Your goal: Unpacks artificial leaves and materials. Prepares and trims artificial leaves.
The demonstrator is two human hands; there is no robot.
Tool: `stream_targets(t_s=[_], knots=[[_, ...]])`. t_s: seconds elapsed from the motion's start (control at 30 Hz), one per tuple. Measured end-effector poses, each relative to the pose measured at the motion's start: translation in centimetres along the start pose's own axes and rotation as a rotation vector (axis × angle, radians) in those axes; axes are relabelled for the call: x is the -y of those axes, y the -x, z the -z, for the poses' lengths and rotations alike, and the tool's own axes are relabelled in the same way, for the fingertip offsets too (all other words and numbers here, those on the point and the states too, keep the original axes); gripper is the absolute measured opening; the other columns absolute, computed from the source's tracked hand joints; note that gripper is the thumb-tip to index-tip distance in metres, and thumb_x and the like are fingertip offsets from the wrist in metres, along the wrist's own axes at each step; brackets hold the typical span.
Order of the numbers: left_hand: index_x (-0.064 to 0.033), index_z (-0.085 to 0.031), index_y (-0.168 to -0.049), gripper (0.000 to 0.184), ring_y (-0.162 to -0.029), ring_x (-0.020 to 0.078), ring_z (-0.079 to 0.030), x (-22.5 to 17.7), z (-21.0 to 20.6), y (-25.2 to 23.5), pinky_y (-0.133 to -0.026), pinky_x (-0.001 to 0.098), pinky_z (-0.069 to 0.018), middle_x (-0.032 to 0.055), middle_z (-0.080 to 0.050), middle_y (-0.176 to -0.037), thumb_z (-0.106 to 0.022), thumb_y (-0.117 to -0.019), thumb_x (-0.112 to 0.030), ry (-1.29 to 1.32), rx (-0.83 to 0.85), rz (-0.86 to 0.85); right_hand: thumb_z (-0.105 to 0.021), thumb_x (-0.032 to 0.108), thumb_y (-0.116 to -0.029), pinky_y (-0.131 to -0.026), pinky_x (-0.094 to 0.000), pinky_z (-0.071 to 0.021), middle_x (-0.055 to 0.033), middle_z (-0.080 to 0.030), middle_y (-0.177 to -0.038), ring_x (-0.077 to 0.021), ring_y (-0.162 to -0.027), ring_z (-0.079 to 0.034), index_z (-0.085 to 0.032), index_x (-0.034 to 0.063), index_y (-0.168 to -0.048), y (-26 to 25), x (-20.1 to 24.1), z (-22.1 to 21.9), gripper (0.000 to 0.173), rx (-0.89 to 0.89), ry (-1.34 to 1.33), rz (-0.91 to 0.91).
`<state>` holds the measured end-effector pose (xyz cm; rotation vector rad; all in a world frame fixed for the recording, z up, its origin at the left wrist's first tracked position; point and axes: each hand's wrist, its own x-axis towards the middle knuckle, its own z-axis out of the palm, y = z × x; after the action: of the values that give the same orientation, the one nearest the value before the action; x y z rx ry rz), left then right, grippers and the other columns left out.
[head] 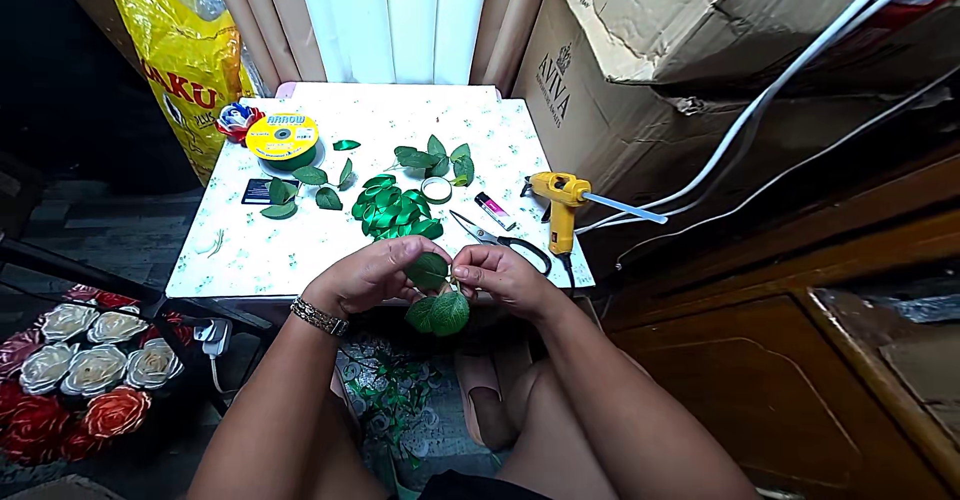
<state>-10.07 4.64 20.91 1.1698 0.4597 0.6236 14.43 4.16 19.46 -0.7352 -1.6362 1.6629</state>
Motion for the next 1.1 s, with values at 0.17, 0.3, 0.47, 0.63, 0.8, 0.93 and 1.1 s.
stream_targets(t_s=[0.17, 0.3, 0.47, 0.63, 0.8, 0.93, 1.1], knots=[[-0.0102, -0.061, -0.095, 0.008, -0.068, 0.0061, -0.067, -0.4, -1.3, -0.1, -0.064, 0.0206, -0.0555, 0.0005, -0.07, -0.078, -0.068, -0.0921, -0.011, -0.215, -0.19, 0.181, -0.059, 0.012, -0.0987, -0.061, -0.0149, -0.0469, 0.0092, -0.061, -0.069, 0.0027, -0.063, -0.056, -0.066, 0.0091, -0.086, 0.0, 0.1, -0.6, 0.015, 0.043, 0.101, -0.098], [-0.0051, -0.058, -0.095, 0.015, -0.059, 0.0059, -0.058, -0.5, -2.8, -1.0, -0.057, 0.0197, -0.0495, 0.002, -0.064, -0.075, -0.068, -0.0907, 0.005, -0.345, -0.439, 0.138, -0.058, 0.017, -0.1038, -0.058, -0.0182, -0.0531, 0.0025, -0.063, -0.072, -0.0031, -0.059, -0.06, -0.059, 0.0071, -0.096, -0.2, 0.6, -1.8, 0.012, -0.179, 0.082, -0.197], [-0.0054, -0.059, -0.104, 0.013, -0.062, 0.0064, -0.063, -1.0, -3.1, -1.5, -0.057, 0.0189, -0.0522, 0.0041, -0.069, -0.083, -0.067, -0.0953, 0.0, -0.274, -0.629, 0.089, -0.066, 0.006, -0.0963, -0.063, -0.0202, -0.0544, -0.001, -0.068, -0.076, -0.0056, -0.065, -0.064, -0.065, 0.0041, -0.094, -0.1, 0.6, -2.0, 0.003, -0.189, 0.113, -0.227], [-0.0139, -0.065, -0.104, 0.044, -0.067, 0.0048, -0.066, -0.9, -2.3, -0.9, -0.054, 0.0179, -0.0512, 0.0003, -0.072, -0.09, -0.036, -0.1102, -0.045, -0.073, -0.564, 0.083, -0.061, 0.007, -0.0931, -0.057, -0.0173, -0.0453, 0.0021, -0.063, -0.07, -0.0028, -0.06, -0.055, -0.066, 0.0094, -0.09, 0.0, -0.1, -1.8, 0.006, -0.186, 0.14, -0.109], [-0.0091, -0.071, -0.098, 0.045, -0.067, 0.0025, -0.067, -1.6, -1.5, -0.3, -0.062, 0.0194, -0.0555, -0.0029, -0.072, -0.079, -0.041, -0.1099, -0.04, -0.084, -0.557, 0.148, -0.064, 0.006, -0.093, -0.058, -0.0165, -0.0462, 0.005, -0.063, -0.071, 0.0003, -0.061, -0.056, -0.067, 0.009, -0.089, 0.0, 0.1, -1.3, 0.006, -0.075, 0.257, -0.089], [-0.0061, -0.072, -0.089, 0.016, -0.065, 0.0027, -0.062, -1.4, -2.1, -0.4, -0.06, 0.0175, -0.0513, -0.0012, -0.069, -0.077, -0.06, -0.0992, -0.005, -0.227, -0.589, 0.153, -0.064, 0.006, -0.093, -0.058, -0.0156, -0.0474, 0.0052, -0.065, -0.074, 0.0016, -0.064, -0.057, -0.069, 0.0075, -0.09, 0.1, 0.1, -1.2, 0.006, -0.034, 0.297, -0.067], [-0.0051, -0.07, -0.082, 0.021, -0.061, 0.0026, -0.058, -2.0, -2.0, -0.1, -0.058, 0.0165, -0.0488, -0.0013, -0.066, -0.071, -0.059, -0.0994, -0.003, -0.286, -0.535, 0.184, -0.06, 0.01, -0.0942, -0.057, -0.0159, -0.046, 0.0058, -0.063, -0.072, 0.0017, -0.061, -0.055, -0.069, 0.0085, -0.087, 0.2, 0.3, -0.2, 0.011, -0.087, 0.382, 0.023]])
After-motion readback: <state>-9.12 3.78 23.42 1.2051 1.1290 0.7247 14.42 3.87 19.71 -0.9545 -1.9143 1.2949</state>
